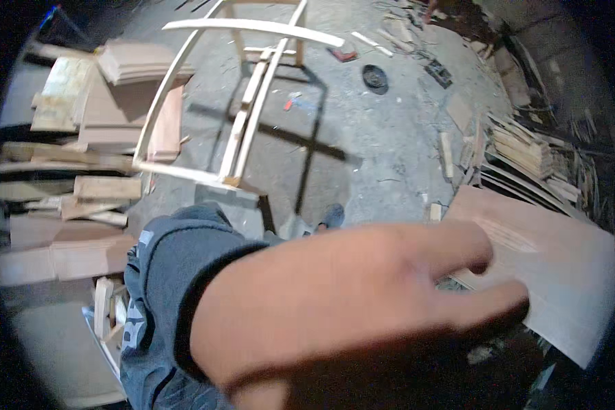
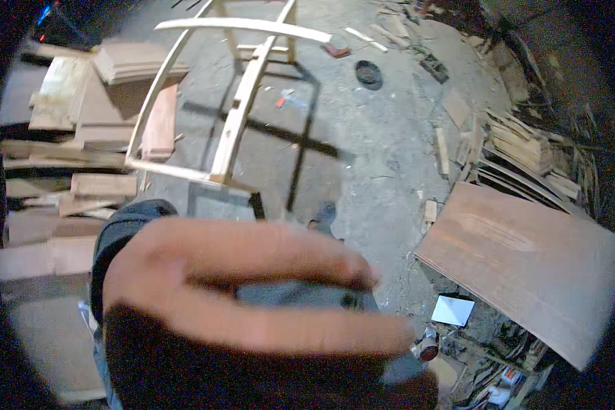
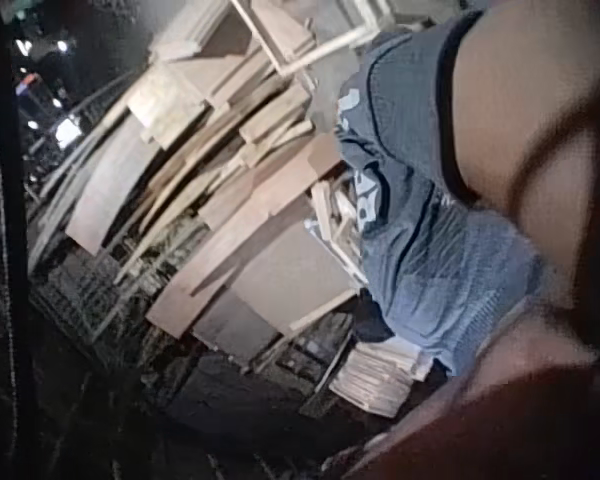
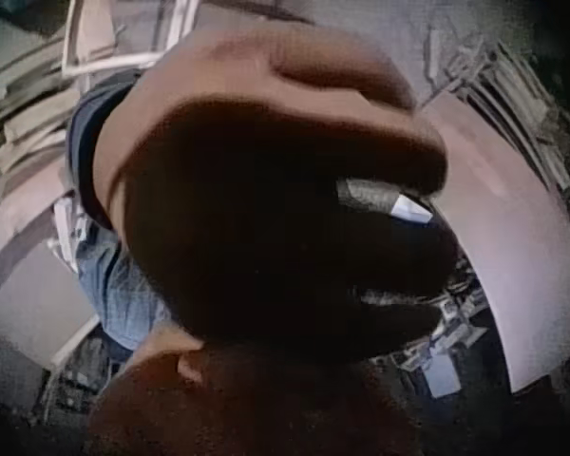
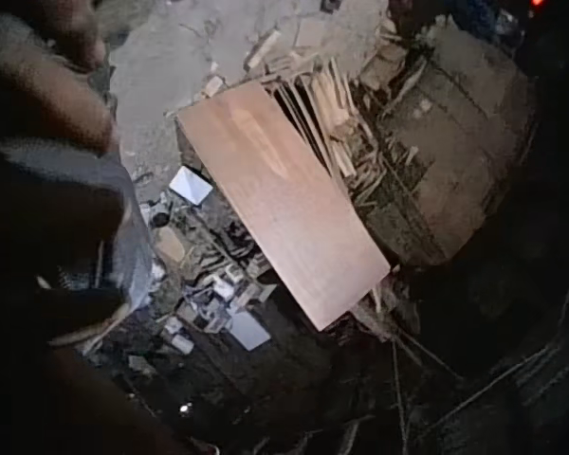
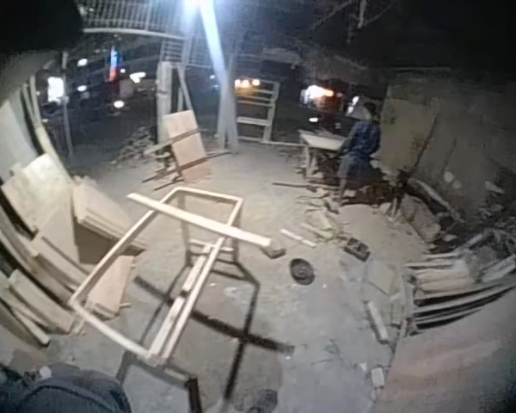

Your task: Measuring, marking, and drilling holes in wooden pieces for furniture assembly.

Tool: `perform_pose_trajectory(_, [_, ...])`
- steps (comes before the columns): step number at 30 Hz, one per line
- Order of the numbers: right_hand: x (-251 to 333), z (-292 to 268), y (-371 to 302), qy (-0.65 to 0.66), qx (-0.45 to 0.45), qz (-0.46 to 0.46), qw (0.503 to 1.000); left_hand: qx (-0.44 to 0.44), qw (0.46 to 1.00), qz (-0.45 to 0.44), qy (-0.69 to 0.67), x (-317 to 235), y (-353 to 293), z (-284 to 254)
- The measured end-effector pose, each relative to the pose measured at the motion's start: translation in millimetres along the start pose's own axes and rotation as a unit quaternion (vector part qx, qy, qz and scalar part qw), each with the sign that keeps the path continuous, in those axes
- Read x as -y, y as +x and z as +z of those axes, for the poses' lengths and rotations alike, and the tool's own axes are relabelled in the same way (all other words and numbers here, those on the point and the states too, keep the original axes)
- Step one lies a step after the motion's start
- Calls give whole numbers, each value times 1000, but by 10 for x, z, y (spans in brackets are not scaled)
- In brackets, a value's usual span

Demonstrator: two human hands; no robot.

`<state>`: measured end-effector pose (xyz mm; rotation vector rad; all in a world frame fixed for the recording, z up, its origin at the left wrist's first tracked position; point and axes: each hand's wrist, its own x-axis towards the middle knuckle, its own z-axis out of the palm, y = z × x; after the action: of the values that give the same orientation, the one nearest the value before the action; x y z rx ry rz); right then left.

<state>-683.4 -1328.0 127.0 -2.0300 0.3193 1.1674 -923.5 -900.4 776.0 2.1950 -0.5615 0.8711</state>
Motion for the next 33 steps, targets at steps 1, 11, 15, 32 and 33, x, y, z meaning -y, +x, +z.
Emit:
perform_pose_trajectory(1, [155,-112,135,22,4,3,1000,3,1000,8,8,213,251,87])
perform_pose_trajectory(11, [629,-1560,1216,65,-52,-13,996,-18,844,-484,-229,3503,-900,2081])
perform_pose_trajectory(15, [802,-1291,2014,-203,-10,-134,970,56,726,-685,-17,4165,-2650,2726])
perform_pose_trajectory(32, [5362,-831,3685,-42,-79,-82,993,66,627,-775,50,7890,-2687,2643])
perform_pose_trajectory(33, [5675,-794,3695,128,-41,-110,985,-5,655,-751,-82,8309,-2651,2410])
